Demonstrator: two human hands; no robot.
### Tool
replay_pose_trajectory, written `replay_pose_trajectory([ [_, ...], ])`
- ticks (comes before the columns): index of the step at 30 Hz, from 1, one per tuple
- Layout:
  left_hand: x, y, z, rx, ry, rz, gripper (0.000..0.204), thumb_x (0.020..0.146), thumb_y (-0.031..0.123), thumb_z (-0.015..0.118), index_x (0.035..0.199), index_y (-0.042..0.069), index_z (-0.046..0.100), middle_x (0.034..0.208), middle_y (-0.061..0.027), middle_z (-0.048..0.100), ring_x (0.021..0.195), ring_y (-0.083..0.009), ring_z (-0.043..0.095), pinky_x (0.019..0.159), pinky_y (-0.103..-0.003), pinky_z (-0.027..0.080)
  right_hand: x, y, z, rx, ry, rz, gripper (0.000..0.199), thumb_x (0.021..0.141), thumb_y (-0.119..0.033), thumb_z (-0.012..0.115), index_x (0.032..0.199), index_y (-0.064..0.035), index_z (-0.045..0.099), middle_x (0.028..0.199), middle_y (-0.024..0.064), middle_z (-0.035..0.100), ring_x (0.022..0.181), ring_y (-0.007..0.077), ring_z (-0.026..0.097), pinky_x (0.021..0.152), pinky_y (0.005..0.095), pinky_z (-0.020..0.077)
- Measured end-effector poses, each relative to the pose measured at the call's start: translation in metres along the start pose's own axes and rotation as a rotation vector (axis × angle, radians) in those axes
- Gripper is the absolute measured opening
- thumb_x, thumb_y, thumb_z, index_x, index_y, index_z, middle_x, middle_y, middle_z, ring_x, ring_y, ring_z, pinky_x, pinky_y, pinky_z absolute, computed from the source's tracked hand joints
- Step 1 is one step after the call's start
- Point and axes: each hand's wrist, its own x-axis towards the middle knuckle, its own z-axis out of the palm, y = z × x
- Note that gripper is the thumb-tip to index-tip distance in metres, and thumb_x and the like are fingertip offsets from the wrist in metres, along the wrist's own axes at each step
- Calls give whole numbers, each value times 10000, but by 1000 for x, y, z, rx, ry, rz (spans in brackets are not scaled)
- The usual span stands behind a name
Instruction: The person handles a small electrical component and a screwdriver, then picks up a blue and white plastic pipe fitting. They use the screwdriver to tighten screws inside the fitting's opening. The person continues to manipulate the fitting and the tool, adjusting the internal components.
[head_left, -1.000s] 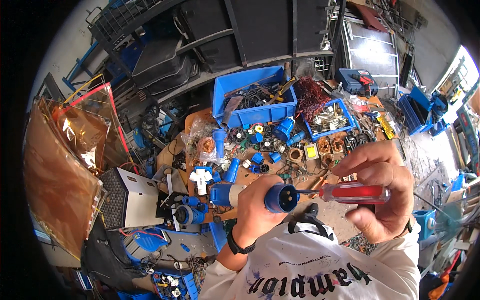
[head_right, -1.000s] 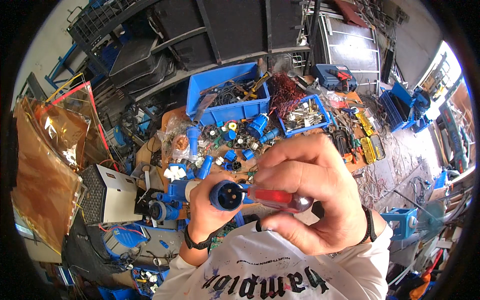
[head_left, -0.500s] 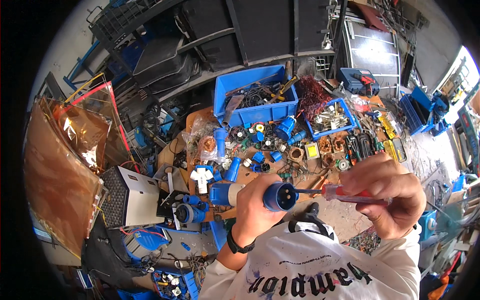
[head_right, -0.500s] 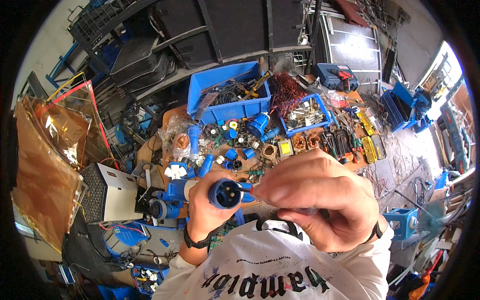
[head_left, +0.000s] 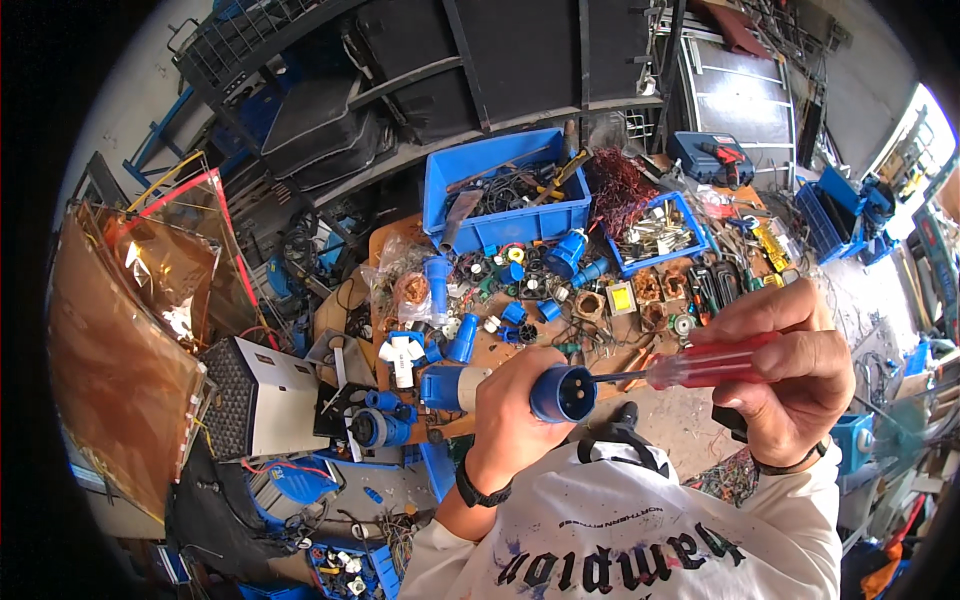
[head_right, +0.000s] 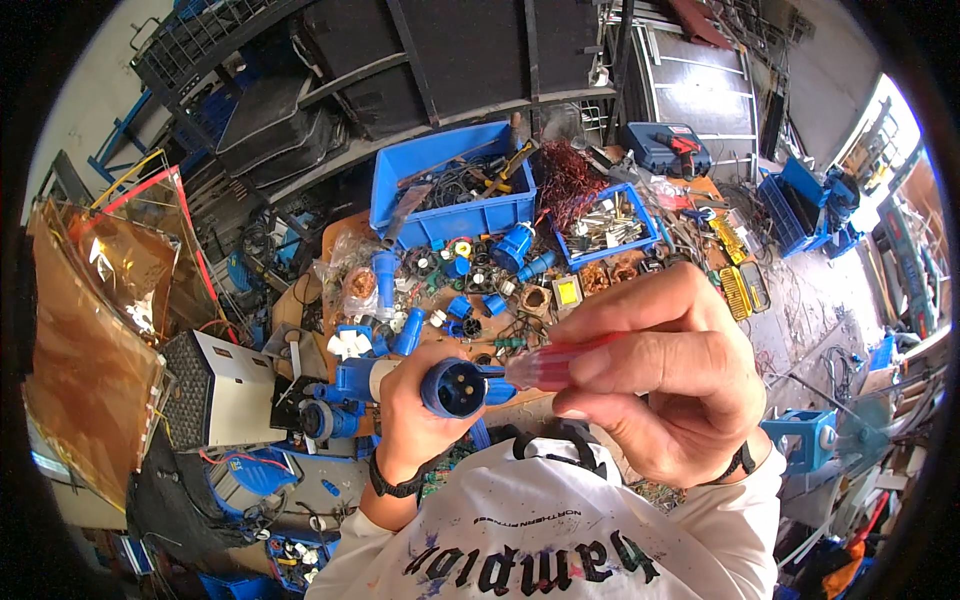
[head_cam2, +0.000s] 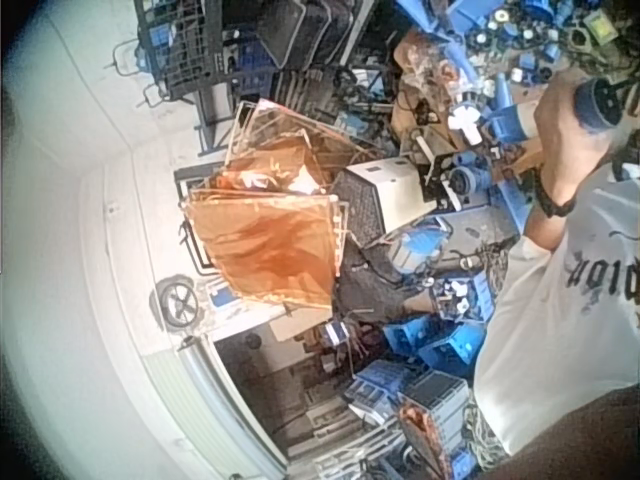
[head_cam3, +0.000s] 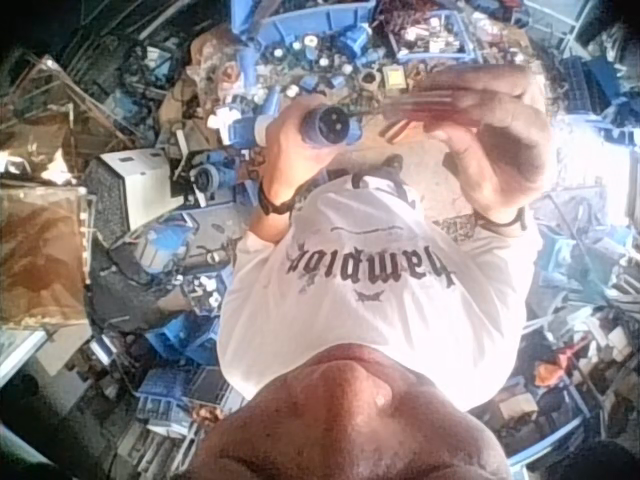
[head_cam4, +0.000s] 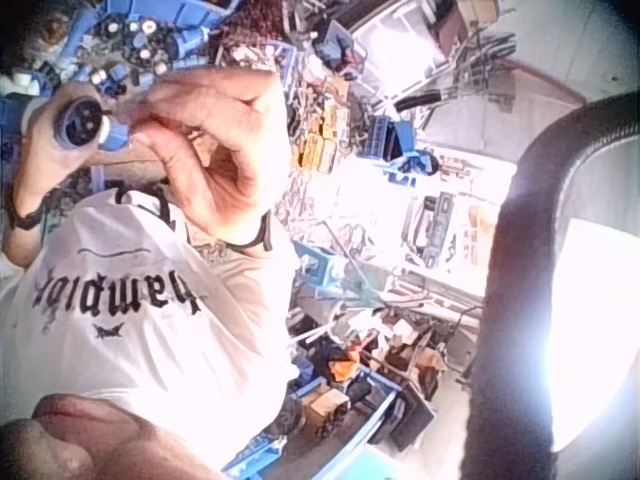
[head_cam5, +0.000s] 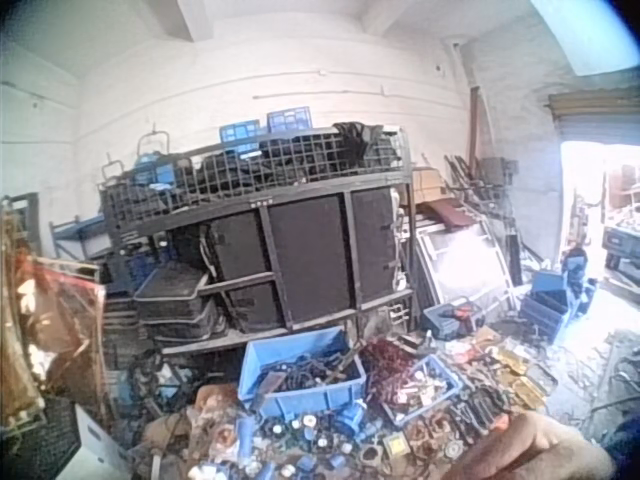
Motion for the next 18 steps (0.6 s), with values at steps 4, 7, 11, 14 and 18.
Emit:
replay_pose_trajectory([
  [4, -2, 0, 0, 5, 0, 2, 378, 676, 56, 823, 983, 61, 602, 874, -118, 663, 789, -329, 674, 685, -385, 532, 3, 1, 2, 207, -95, 16, 266, 862, -5, 729, 1080, 12, 577, 1020, 199, 633, 929, 302, 686, 801, 408, 574],
  [7, -5, -3, -1, 22, -19, -19, 398, 642, 8, 838, 974, 38, 621, 917, -109, 686, 811, -236, 694, 723, -320, 543, 4, 3, -1, 188, -181, -12, 296, 869, -18, 724, 1113, -2, 556, 1055, 207, 612, 903, 294, 679, 816, 410, 573],
  [11, -6, 0, -3, 27, -13, -4, 401, 644, 24, 842, 980, 41, 623, 914, -115, 691, 798, -239, 699, 713, -320, 545, 4, -2, 4, 111, -102, 10, 255, 844, -65, 768, 1043, -32, 611, 1073, 197, 570, 861, 267, 666, 805, 392, 582],
  [14, -6, 0, -3, 27, -2, -2, 398, 650, 37, 843, 982, 45, 625, 901, -116, 694, 780, -241, 700, 701, -319, 546, -1, 1, 0, 79, -66, -39, 205, 820, -94, 803, 958, -42, 661, 1059, 184, 550, 856, 256, 668, 764, 369, 590],
  [18, -6, -1, -4, 34, 6, 8, 391, 655, 45, 843, 981, 48, 627, 878, -112, 693, 762, -237, 697, 692, -319, 545, -3, -3, 2, 98, -32, 9, 158, 855, -48, 754, 969, -12, 650, 1006, 206, 629, 908, 288, 697, 783, 380, 593],
])
